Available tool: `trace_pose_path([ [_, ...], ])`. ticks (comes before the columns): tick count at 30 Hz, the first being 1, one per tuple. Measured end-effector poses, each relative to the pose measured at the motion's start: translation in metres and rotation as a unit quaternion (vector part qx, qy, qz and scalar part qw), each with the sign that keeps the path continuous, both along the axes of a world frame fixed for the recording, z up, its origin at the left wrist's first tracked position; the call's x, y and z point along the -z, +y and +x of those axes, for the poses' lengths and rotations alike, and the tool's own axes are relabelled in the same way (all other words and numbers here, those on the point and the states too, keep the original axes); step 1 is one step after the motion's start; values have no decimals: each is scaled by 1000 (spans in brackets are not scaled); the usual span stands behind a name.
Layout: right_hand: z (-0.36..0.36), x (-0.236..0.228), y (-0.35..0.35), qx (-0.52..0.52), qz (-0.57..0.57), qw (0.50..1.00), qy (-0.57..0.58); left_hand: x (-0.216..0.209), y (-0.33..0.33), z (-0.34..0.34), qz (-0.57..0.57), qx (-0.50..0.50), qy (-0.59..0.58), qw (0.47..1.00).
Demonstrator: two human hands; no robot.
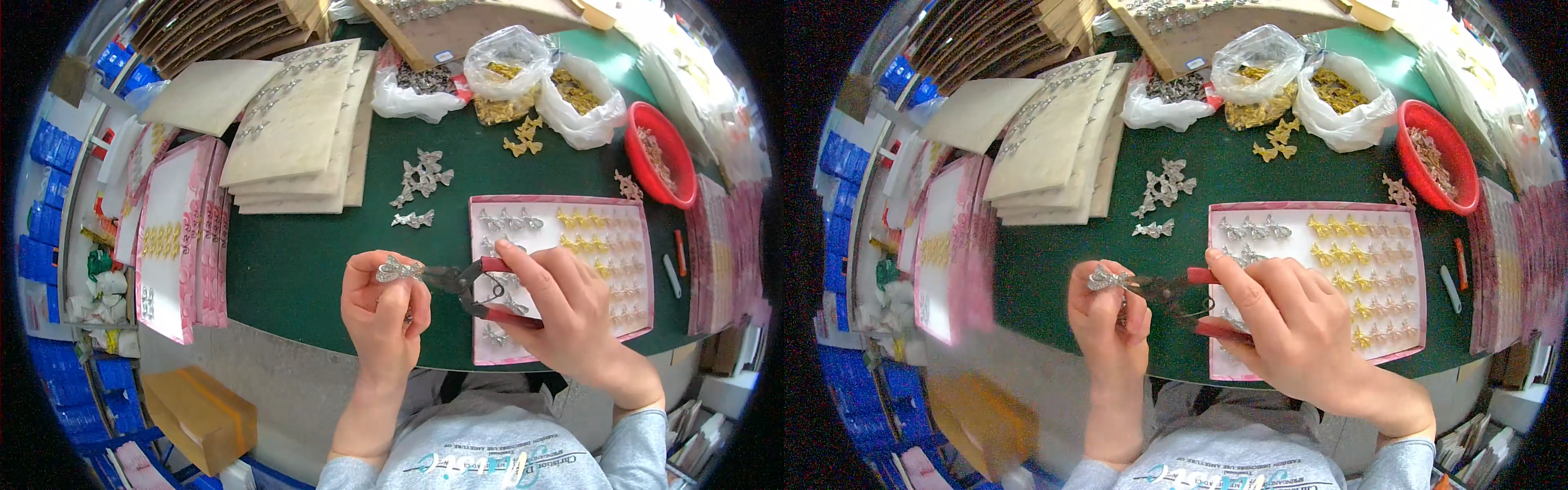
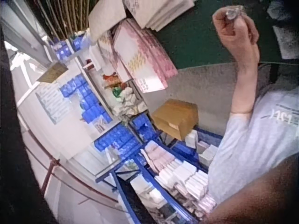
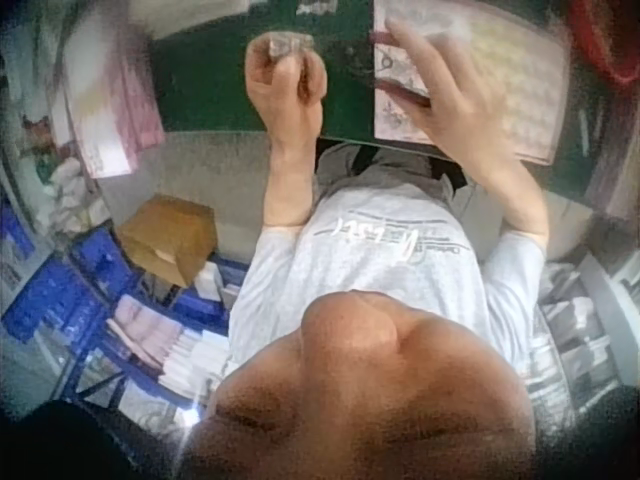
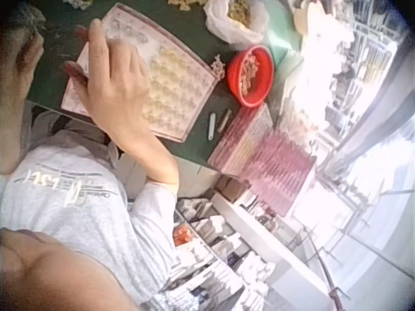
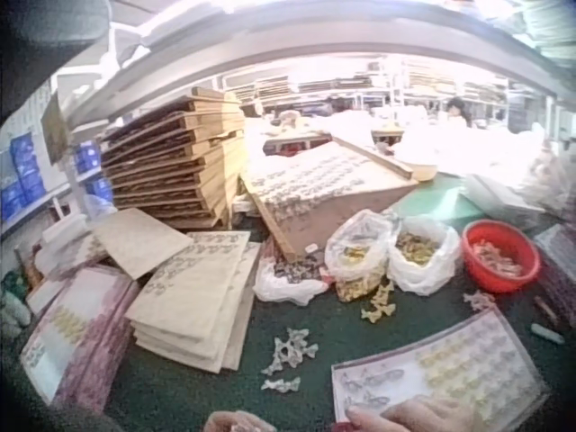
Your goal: The person assembles small decorative bows by hand, picking up silver and gold pieces from a tray and arranging them. They use pliers to adjust the shape of the bows and a small tool to refine details. The finished bows are placed back onto the tray in organized rows.
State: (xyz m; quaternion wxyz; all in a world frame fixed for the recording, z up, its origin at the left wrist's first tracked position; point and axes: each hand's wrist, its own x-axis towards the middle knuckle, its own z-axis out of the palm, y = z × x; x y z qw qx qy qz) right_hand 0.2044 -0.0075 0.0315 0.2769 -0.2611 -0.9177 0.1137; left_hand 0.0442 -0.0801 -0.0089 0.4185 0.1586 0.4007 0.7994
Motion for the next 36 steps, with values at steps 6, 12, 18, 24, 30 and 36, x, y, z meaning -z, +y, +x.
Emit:
trace_pose_path([
  [6,4,1,2,15,28,999,-10,-2,5,5,-10,3,11,1000],
  [12,3,1,2,19,53,998,-18,-1,6,7,-40,-6,47,998],
  [18,3,1,3,23,59,998,-14,-3,6,8,-35,-14,42,998],
  [24,4,1,3,28,76,997,-8,-6,7,10,-39,-17,55,998],
  [30,6,0,3,23,101,994,-26,-2,6,11,-62,-17,83,994],
  [36,8,3,4,27,121,992,-33,-3,6,11,-54,-15,58,997],
])
